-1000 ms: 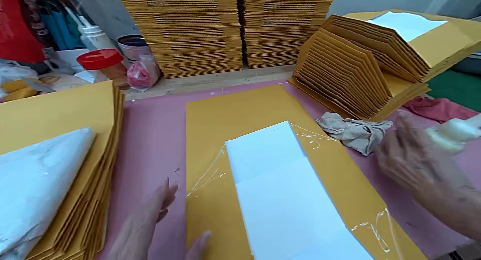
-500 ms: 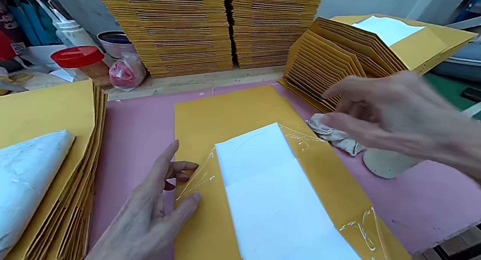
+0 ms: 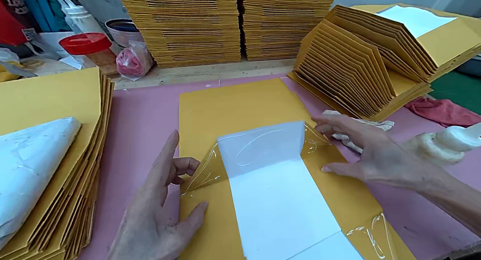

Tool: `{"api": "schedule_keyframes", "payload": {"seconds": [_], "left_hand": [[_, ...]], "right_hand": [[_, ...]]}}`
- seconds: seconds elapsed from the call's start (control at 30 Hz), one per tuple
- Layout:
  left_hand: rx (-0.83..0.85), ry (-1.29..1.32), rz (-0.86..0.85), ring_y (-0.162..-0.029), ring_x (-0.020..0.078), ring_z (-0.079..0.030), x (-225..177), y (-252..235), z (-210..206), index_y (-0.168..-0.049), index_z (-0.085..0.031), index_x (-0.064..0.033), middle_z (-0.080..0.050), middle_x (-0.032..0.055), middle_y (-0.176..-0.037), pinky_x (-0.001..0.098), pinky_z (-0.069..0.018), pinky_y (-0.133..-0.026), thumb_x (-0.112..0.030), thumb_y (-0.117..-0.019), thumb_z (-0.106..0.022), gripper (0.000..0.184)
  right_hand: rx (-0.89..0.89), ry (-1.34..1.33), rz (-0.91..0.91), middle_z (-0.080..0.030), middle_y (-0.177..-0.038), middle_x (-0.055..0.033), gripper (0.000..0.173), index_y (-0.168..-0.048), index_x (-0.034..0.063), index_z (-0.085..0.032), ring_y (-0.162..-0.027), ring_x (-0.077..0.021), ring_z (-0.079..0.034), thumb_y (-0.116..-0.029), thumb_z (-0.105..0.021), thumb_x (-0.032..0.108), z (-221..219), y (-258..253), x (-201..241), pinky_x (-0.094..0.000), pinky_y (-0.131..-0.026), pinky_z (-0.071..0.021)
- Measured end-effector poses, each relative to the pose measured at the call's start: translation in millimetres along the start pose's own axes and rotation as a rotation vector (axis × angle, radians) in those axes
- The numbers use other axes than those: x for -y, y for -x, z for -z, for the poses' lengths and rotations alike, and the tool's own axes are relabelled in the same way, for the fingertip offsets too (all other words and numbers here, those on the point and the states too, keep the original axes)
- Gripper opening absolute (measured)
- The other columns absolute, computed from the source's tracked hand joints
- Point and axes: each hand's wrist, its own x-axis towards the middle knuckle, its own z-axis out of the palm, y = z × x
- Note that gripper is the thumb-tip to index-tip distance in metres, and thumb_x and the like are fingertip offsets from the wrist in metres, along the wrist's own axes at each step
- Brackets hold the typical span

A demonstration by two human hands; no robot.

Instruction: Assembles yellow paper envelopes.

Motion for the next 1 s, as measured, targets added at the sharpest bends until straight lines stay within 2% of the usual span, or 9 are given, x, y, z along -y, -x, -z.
{"api": "schedule_keyframes", "payload": {"seconds": [0.17, 0.27, 0.4, 0.5, 0.6, 0.7, 0.83, 0.93, 1.0], "left_hand": [[0.046, 0.014, -0.100, -0.110, -0.0003, -0.063, -17.5, 14.4, 1.5, -0.162, -0.011, -0.0060, -0.071, -0.0018, -0.121, 0.0214, -0.0492, -0.099, -0.012, -0.0845, -0.069, 0.097], [0.310, -0.011, -0.033, -0.123, 0.0176, -0.065, -35.2, 17.1, 20.6, -0.158, -0.004, 0.0093, -0.070, 0.0126, -0.130, 0.0375, -0.0492, -0.108, -0.031, -0.0975, -0.063, 0.094], [0.711, -0.092, 0.022, -0.144, 0.0561, -0.032, -50.2, 14.0, 35.3, -0.155, -0.001, 0.0160, -0.040, 0.0355, -0.152, 0.0659, -0.0188, -0.121, -0.086, -0.0635, -0.063, 0.151], [0.797, -0.203, 0.029, -0.146, 0.0611, -0.021, -53.7, 19.7, 33.4, -0.159, -0.014, 0.0083, -0.027, 0.0374, -0.158, 0.0697, -0.0080, -0.120, -0.089, -0.0495, -0.069, 0.156], [0.808, -0.209, 0.078, -0.146, 0.0618, -0.019, -61.7, 16.4, 34.1, -0.157, -0.010, 0.0126, -0.028, 0.0367, -0.158, 0.0694, -0.0068, -0.121, -0.072, -0.0635, -0.074, 0.142], [0.846, -0.166, 0.192, -0.147, 0.0625, -0.011, -71.9, 6.0, 34.8, -0.158, -0.012, 0.0105, -0.017, 0.0380, -0.160, 0.0655, -0.0065, -0.123, -0.047, -0.0771, -0.071, 0.115], [0.698, -0.049, 0.068, -0.146, 0.0602, -0.022, -45.1, 16.0, 33.9, -0.157, -0.002, 0.0127, -0.005, 0.0441, -0.159, 0.0619, -0.0247, -0.120, -0.070, -0.0692, -0.069, 0.138], [0.584, 0.029, 0.079, -0.143, 0.0477, -0.041, -42.8, 23.4, 27.3, -0.154, 0.014, 0.0129, -0.038, 0.0367, -0.153, 0.0574, -0.0313, -0.119, -0.057, -0.0900, -0.060, 0.120], [0.510, 0.022, 0.102, -0.140, 0.0408, -0.048, -47.4, 27.6, 21.0, -0.153, 0.017, 0.0131, -0.054, 0.0304, -0.143, 0.0542, -0.0330, -0.120, -0.046, -0.0954, -0.062, 0.114]], "right_hand": [[-0.022, 0.101, 0.246, -0.072, -0.116, -0.0004, 0.030, -0.120, 0.0072, -0.068, -0.116, -0.0064, -0.062, -0.0953, -0.064, 0.023, -5.2, 21.4, -9.4, -0.0235, -0.109, -0.0435], [0.144, 0.029, 0.275, -0.070, -0.128, 0.0005, 0.051, -0.128, 0.0087, -0.068, -0.130, -0.0084, -0.058, -0.1009, -0.056, 0.050, 8.3, 28.9, -10.9, -0.0376, -0.120, -0.0353], [0.444, 0.054, 0.142, -0.049, -0.156, 0.0008, 0.110, -0.149, 0.0117, -0.053, -0.152, -0.0185, -0.034, -0.0683, -0.060, 0.086, 31.1, 40.8, 3.4, -0.0494, -0.127, -0.0218], [0.471, 0.188, 0.174, -0.040, -0.163, -0.0074, 0.125, -0.152, 0.0096, -0.048, -0.154, -0.0312, -0.029, -0.0515, -0.076, 0.077, 23.6, 48.6, 8.3, -0.0633, -0.123, -0.0204], [0.481, 0.144, 0.134, -0.035, -0.165, -0.0091, 0.128, -0.154, 0.0108, -0.047, -0.156, -0.0330, -0.023, -0.0453, -0.089, 0.063, 16.3, 51.1, 7.4, -0.0623, -0.124, -0.0123], [0.478, 0.072, 0.149, -0.037, -0.165, -0.0057, 0.119, -0.153, 0.0117, -0.049, -0.155, -0.0287, -0.027, -0.0571, -0.075, 0.077, 19.8, 49.1, -2.7, -0.0582, -0.125, -0.0193], [0.391, -0.034, 0.090, -0.054, -0.152, -0.0040, 0.090, -0.138, 0.0120, -0.065, -0.148, -0.0235, -0.041, -0.0828, -0.049, 0.081, 22.8, 43.2, 2.7, -0.0546, -0.122, -0.0287], [0.180, -0.007, 0.061, -0.066, -0.137, -0.0037, 0.062, -0.125, 0.0095, -0.072, -0.138, -0.0141, -0.053, -0.0971, -0.053, 0.061, 3.3, 45.1, 10.5, -0.0291, -0.115, -0.0423], [0.096, 0.027, 0.056, -0.065, -0.136, -0.0062, 0.051, -0.123, 0.0073, -0.070, -0.137, -0.0147, -0.053, -0.1012, -0.053, 0.051, -10.4, 48.7, 13.5, -0.0282, -0.116, -0.0404]]}}
